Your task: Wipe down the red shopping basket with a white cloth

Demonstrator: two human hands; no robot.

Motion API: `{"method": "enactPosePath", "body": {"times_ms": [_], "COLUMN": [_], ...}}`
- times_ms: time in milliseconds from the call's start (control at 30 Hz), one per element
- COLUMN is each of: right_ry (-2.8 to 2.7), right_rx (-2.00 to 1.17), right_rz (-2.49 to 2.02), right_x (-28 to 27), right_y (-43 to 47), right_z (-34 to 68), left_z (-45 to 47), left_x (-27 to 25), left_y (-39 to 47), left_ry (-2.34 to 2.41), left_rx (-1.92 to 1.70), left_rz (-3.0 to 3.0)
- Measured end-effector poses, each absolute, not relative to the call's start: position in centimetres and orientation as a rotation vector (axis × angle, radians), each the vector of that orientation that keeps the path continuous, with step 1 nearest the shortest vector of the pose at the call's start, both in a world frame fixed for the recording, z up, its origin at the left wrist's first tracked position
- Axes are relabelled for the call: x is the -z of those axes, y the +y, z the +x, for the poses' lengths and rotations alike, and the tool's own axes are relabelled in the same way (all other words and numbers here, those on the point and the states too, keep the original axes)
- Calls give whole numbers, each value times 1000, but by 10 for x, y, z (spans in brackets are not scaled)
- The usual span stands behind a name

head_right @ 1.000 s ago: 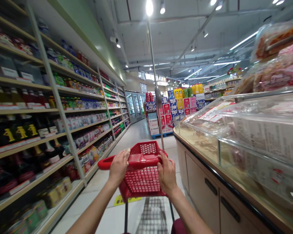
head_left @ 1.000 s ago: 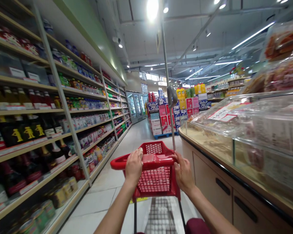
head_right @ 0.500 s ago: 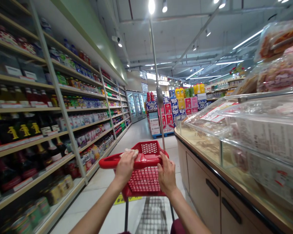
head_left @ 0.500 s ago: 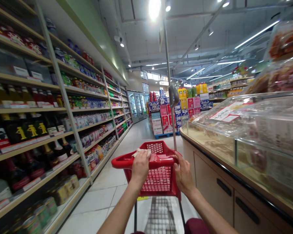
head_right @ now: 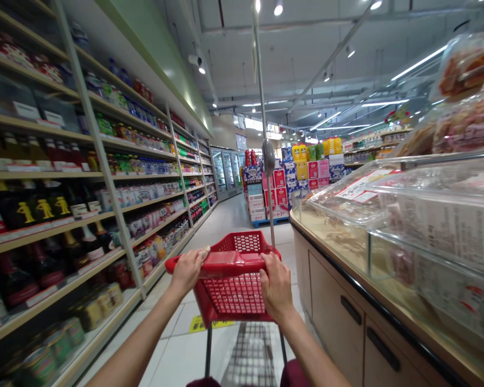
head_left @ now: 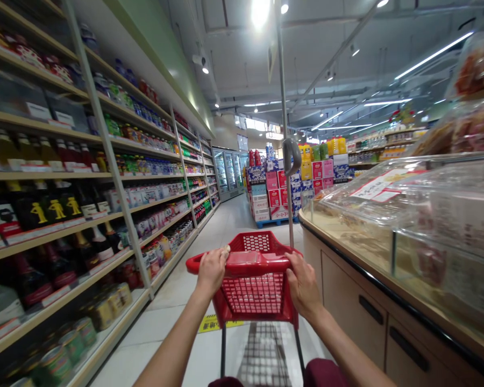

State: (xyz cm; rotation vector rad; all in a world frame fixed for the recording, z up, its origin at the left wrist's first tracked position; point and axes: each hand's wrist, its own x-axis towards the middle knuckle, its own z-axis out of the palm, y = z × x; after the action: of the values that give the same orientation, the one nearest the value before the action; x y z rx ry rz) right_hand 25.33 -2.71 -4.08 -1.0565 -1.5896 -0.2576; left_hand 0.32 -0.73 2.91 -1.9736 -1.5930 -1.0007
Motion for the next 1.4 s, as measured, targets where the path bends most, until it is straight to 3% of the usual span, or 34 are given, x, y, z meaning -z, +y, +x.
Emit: {"method": "enactPosePath", "body": {"times_ms": [333,500,700,933,1200,1400], "right_ry": [-1613,-1845,-1821,-1868,-1869,-1778], "right_rx": [366,417,438,453,212,52], "right_rz": [-1339,-1142,-1113,-1010,-991,-901], "right_x": [36,17,25,32,30,29], "right_y": [2,-7,-8,-14,-10,6], "right_z": [284,257,245,228,248,270], "left_z": [64,71,40,99,60,95], "left_x": [-9,9,9,-8,-16,-15], "left_y": [-35,-45,-64,-49,-55,-57], "left_ry": [-1341,-1033,-1371,-1400,-1682,-1536], "left_rx": [1016,1036,1182,1099,1415,1359], "left_rz": [-1986,-1903,-1823,-2119,-2172,-2260]}}
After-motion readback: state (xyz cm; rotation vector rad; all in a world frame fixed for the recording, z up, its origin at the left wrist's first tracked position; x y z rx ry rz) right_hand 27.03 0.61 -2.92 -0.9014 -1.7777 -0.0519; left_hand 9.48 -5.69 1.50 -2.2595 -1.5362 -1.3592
